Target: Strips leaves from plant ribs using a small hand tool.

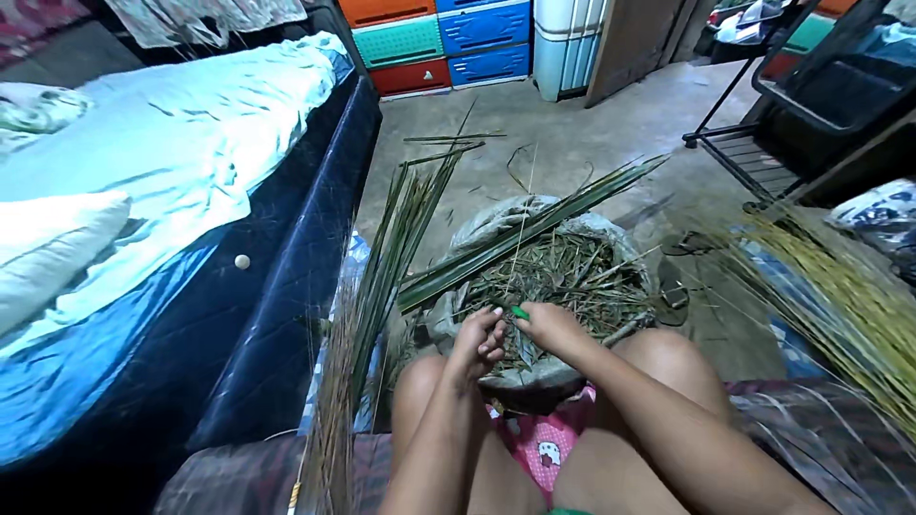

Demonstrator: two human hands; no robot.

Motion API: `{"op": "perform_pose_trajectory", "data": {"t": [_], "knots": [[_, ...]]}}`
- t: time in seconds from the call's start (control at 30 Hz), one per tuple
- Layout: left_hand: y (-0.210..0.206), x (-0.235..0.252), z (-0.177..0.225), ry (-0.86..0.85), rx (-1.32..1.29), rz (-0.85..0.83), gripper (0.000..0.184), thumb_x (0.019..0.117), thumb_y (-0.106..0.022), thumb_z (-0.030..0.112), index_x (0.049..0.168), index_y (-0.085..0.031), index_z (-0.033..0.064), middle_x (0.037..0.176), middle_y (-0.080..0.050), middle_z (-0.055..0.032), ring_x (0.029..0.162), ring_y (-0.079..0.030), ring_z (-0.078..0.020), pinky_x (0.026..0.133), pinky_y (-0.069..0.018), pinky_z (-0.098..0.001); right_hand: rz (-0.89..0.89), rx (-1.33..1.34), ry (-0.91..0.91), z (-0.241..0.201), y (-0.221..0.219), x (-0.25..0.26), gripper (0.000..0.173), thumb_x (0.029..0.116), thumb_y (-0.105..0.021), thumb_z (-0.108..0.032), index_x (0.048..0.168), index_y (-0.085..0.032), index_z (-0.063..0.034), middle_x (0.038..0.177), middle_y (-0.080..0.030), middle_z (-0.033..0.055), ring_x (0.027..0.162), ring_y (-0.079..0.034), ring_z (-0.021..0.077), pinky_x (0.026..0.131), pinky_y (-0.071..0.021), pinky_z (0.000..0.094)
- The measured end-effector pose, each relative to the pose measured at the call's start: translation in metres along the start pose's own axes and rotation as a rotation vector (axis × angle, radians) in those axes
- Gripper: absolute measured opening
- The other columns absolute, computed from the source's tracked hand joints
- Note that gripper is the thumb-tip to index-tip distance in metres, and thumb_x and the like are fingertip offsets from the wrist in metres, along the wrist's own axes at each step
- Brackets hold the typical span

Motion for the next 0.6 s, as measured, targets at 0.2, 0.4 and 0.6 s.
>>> {"op": "perform_pose_trajectory", "data": {"t": [0.2,0.4,0.6], "knots": [[-0.003,-0.001,-0.004,0.065,-0.145,-0.131,0.038,0.1118,-0.03,0.015,0.141,-0.048,0.0005,0.054,-0.037,0.0084,0.033,-0.028,0.0038,0.03,-0.0258,-0.0109,0.17,0.016,-0.203,0.038,0.034,0.032,0.039,0.1092,-0.045,-0.031,0.129,-0.063,-0.0022,0.126,-0.068,0.0233,0.121,-0.065,0.0405,0.098,-0.0495,0.0614],[0.001,0.0,-0.001,0.092,-0.267,-0.129,0.023,0.1118,-0.03,0.017,0.113,-0.052,0.0078,0.055,-0.041,0.0078,0.032,-0.031,0.0038,0.03,-0.029,-0.01,0.043,-0.048,0.01,0.001,0.011,-0.004,0.033,0.1076,-0.048,-0.03,0.118,-0.064,-0.0021,0.114,-0.069,0.0231,0.111,-0.067,0.0409,0.09,-0.0507,0.0613],[-0.004,-0.001,-0.008,0.115,-0.226,-0.228,0.041,0.1119,-0.028,0.017,0.141,-0.049,-0.0003,0.052,-0.039,0.0091,0.032,-0.03,0.0044,0.03,-0.0265,-0.0105,0.237,0.197,-0.257,0.057,0.041,0.033,0.04,0.1104,-0.043,-0.03,0.131,-0.061,-0.0017,0.123,-0.067,0.0237,0.116,-0.066,0.0388,0.097,-0.0501,0.0593]]}}
Point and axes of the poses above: each hand's wrist, its own x-axis towards the middle knuckle, its own y-axis out of the back of the hand, z = x × y, the point moved 4 cm from there along x, towards the middle knuckle
